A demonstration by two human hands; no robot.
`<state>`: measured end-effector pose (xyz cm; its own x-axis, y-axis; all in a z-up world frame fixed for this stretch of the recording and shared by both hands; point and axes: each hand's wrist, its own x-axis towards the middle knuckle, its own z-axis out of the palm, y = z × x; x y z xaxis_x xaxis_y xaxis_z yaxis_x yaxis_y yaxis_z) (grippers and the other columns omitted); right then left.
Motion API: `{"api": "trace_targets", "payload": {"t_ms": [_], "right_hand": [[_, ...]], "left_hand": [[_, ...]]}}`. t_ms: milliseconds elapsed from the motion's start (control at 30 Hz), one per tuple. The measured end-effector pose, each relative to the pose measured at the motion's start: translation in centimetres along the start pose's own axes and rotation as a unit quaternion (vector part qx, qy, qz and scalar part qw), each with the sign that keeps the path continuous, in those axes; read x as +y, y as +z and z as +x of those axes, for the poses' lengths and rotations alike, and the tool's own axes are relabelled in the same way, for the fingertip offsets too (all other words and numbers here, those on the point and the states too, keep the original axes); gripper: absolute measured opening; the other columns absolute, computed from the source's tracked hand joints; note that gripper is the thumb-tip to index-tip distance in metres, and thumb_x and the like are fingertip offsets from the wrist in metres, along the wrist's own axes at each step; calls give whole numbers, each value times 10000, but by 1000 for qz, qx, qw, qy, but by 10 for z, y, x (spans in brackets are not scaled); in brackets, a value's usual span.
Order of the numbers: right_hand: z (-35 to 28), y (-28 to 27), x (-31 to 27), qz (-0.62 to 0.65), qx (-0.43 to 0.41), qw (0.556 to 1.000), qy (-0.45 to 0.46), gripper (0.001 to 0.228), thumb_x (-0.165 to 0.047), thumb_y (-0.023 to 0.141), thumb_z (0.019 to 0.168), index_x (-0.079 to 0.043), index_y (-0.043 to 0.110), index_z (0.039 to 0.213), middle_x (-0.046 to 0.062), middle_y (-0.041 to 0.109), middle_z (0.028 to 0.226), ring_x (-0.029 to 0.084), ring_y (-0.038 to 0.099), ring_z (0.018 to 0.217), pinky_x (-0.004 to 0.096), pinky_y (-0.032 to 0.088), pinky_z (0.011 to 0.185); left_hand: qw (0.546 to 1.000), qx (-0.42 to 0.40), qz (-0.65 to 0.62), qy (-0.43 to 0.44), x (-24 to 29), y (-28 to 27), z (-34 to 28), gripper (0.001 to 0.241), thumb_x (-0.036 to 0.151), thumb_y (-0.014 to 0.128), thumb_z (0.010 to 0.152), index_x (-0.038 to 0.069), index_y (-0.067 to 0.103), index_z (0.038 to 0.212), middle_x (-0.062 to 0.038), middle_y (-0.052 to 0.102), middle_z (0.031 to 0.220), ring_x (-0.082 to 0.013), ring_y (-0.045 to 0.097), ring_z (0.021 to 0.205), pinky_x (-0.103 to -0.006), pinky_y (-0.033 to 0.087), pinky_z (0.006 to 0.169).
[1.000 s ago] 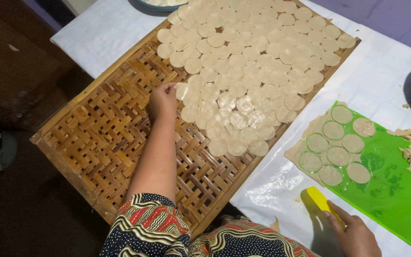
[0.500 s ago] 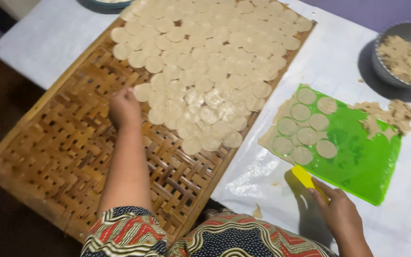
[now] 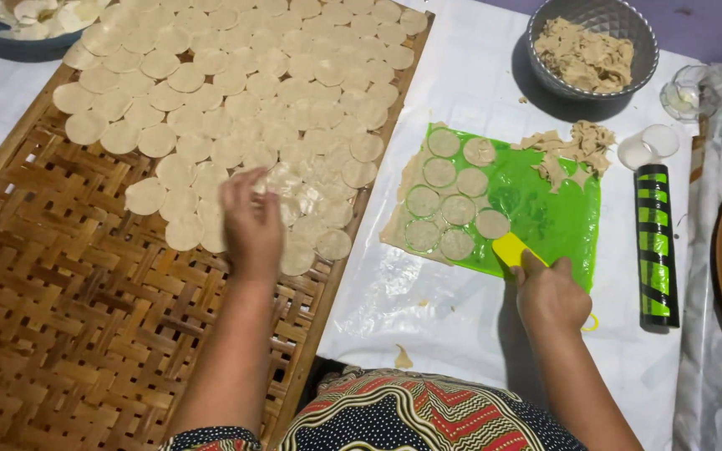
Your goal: Manually separating and laying out thin dough discs onto a bamboo drying rack.
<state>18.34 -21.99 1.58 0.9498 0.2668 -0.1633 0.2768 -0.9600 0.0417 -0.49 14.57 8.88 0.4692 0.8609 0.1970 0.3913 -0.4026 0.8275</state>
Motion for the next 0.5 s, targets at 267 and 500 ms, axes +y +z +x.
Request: {"api": "trace_targets", "payload": {"t_ms": [267, 500], "right_hand": [[18, 0, 4, 12, -11, 1000, -10, 432, -504, 573, 1016, -354, 664, 1410, 128, 577, 1146, 463, 760, 973, 584, 573, 912], [30, -30, 4, 16, -36, 999, -23, 379, -470, 584, 1018, -347, 712, 1353, 157, 623, 1115, 478, 754, 989, 591, 566, 896]], "left_hand": [[941, -273, -63, 190, 26, 146, -81, 332, 147, 696, 933, 159, 658, 1263, -93, 597, 1206, -324, 683, 1057, -422, 576, 900], [892, -372, 40, 256, 39, 259, -96, 598, 292, 757, 860, 122, 484, 1364, -137, 547, 1256, -387, 584, 1204, -513, 522, 997]]}}
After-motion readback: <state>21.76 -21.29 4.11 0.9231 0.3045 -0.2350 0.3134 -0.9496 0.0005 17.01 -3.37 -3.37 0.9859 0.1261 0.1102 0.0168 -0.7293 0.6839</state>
